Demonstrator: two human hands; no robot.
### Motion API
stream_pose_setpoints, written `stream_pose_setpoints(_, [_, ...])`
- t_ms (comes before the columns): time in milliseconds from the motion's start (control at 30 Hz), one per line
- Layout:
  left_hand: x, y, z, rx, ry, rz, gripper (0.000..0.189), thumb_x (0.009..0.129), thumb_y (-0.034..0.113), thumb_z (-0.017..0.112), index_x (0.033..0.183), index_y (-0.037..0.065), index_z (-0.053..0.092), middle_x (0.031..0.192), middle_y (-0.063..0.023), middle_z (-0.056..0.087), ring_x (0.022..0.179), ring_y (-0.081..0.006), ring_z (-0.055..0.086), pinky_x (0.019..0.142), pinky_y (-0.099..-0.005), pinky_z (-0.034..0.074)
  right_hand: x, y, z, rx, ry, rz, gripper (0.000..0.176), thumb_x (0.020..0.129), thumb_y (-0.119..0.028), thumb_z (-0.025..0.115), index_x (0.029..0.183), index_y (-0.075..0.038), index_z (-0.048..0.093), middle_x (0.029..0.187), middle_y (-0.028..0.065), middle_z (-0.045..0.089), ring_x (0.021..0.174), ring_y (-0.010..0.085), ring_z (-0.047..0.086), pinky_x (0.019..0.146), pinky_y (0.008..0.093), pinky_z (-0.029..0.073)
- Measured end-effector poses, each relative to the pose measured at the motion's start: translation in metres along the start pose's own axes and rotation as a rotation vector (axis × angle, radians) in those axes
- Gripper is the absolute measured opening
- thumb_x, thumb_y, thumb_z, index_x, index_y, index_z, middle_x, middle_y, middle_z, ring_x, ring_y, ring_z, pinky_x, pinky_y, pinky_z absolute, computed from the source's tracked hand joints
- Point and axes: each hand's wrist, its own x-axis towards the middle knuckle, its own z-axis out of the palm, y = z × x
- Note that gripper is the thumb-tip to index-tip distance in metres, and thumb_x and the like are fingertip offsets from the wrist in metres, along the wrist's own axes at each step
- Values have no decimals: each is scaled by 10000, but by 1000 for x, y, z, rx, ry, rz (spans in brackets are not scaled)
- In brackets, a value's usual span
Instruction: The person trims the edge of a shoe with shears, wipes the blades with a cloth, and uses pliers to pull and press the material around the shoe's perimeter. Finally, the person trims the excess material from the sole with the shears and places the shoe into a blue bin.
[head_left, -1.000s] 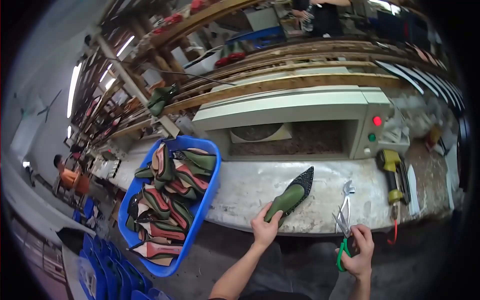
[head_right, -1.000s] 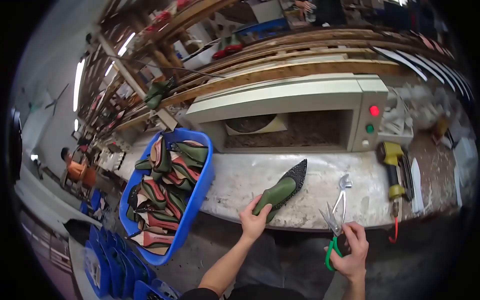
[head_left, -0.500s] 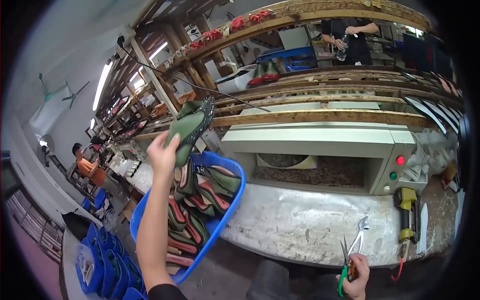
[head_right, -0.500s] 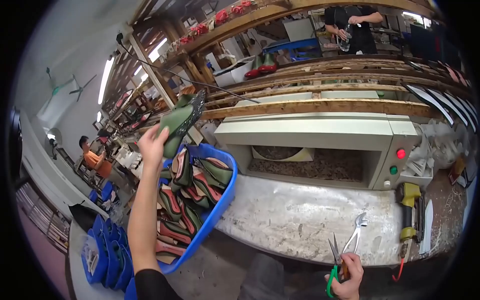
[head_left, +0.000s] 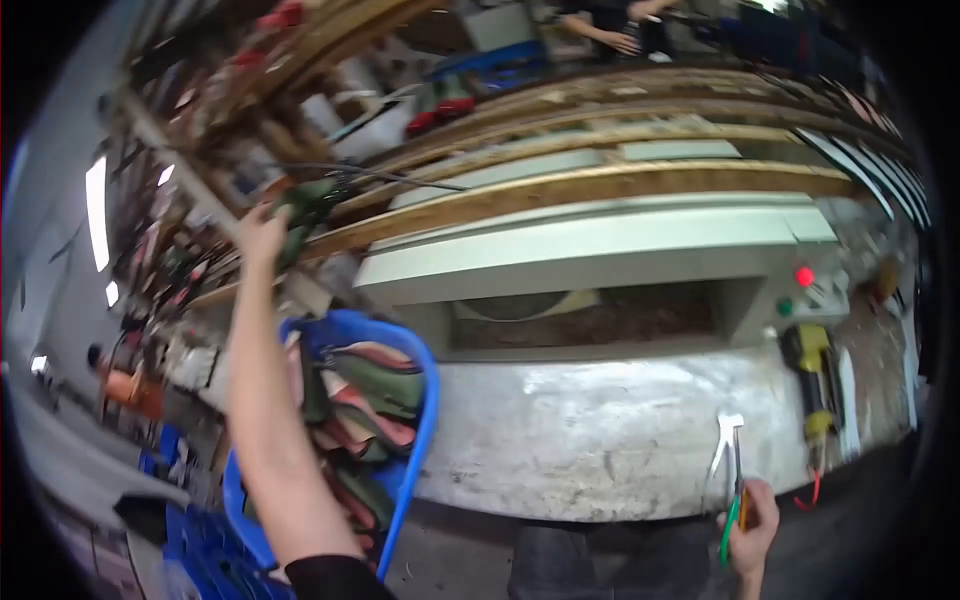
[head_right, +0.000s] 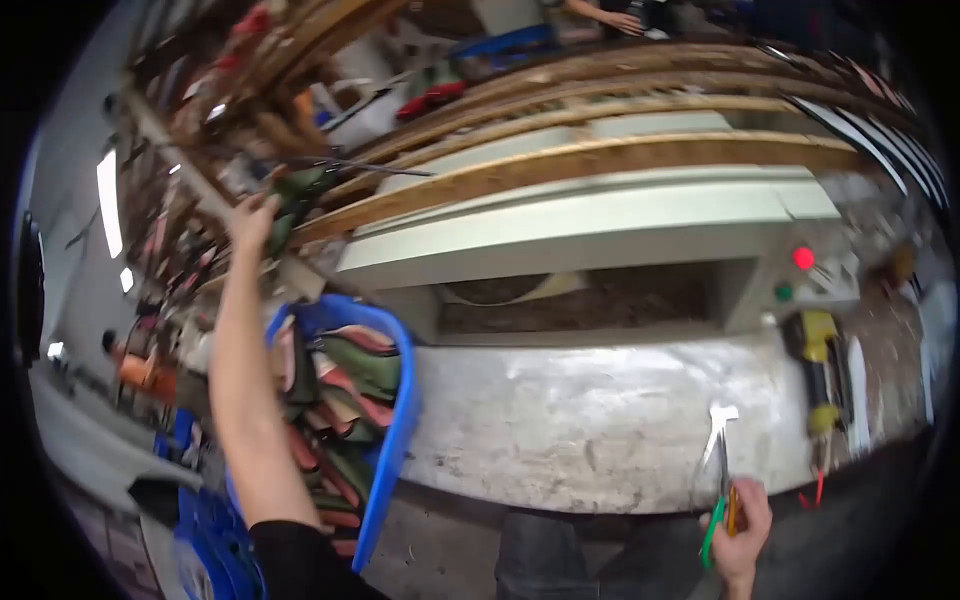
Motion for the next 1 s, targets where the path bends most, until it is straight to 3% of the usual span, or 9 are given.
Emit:
stream_pose_setpoints(200, [28,-57,-18,73,59,456,439,970,491,755,1061,61,753,1442,-264,630,664,-365,647,767,-389,573,7,-21,-40,-433,183,-3,477,780,-101,767,1248,-27,714,1199,109,679,865,277,685,746,346,558])
stream_pose_setpoints(233, [18,-21,-15,271,416,435,406,965,374,783,1104,-2,720,870,-138,747,665,-352,658,653,-387,561,6,-12,-39,-519,223,32,483,780,-129,781,1249,-36,714,1201,112,677,843,287,683,731,357,559])
stream_pose_setpoints(267, [-4,29,-28,26,771,803,360,968,341,761,991,-14,714,810,-160,690,591,-367,578,587,-414,521,10,1,-40,-579,240,32,489,780,-157,794,1249,-44,713,1204,115,676,822,297,681,717,367,561])
stream_pose_setpoints(467, [-107,181,-89,-645,867,651,233,934,153,699,1084,-25,684,951,-217,676,730,-343,606,718,-403,525,41,46,-18,-832,146,0,560,807,-196,791,1326,-53,637,1339,134,610,1018,301,642,829,397,562])
stream_pose_setpoints(567, [-284,332,-114,-1108,681,503,181,945,83,652,1095,-15,677,937,-161,678,738,-289,609,722,-410,529,33,45,-30,-825,116,27,594,805,-206,790,1349,-56,605,1398,151,571,1126,342,597,918,425,552])
stream_pose_setpoints(667, [-420,316,-104,-232,410,765,245,1107,170,515,1062,9,694,933,-142,706,881,-266,708,798,-386,605,32,48,-48,-513,188,-94,480,841,-203,773,1279,-33,673,1293,144,640,1055,310,640,891,409,553])
stream_pose_setpoints(767, [-558,274,-16,-1112,-320,464,172,877,-13,514,752,51,614,770,-70,603,692,-191,513,679,-315,462,38,40,-105,-304,334,-23,370,868,-170,750,1200,-8,726,1156,134,700,933,268,674,819,378,561])
stream_pose_setpoints(800, [-595,261,-16,-806,-647,192,197,928,-5,533,746,38,596,758,-68,590,699,-177,506,680,-309,459,44,40,-128,-213,376,96,331,880,-149,745,1172,8,742,1100,127,724,868,245,686,783,355,565])
stream_pose_setpoints(1000, [-680,253,32,-758,-654,-4,190,1017,47,561,839,-2,604,793,-89,603,697,-208,494,683,-320,453,101,76,-207,-148,444,172,340,880,-112,743,1181,45,741,1044,131,770,784,200,694,729,305,568])
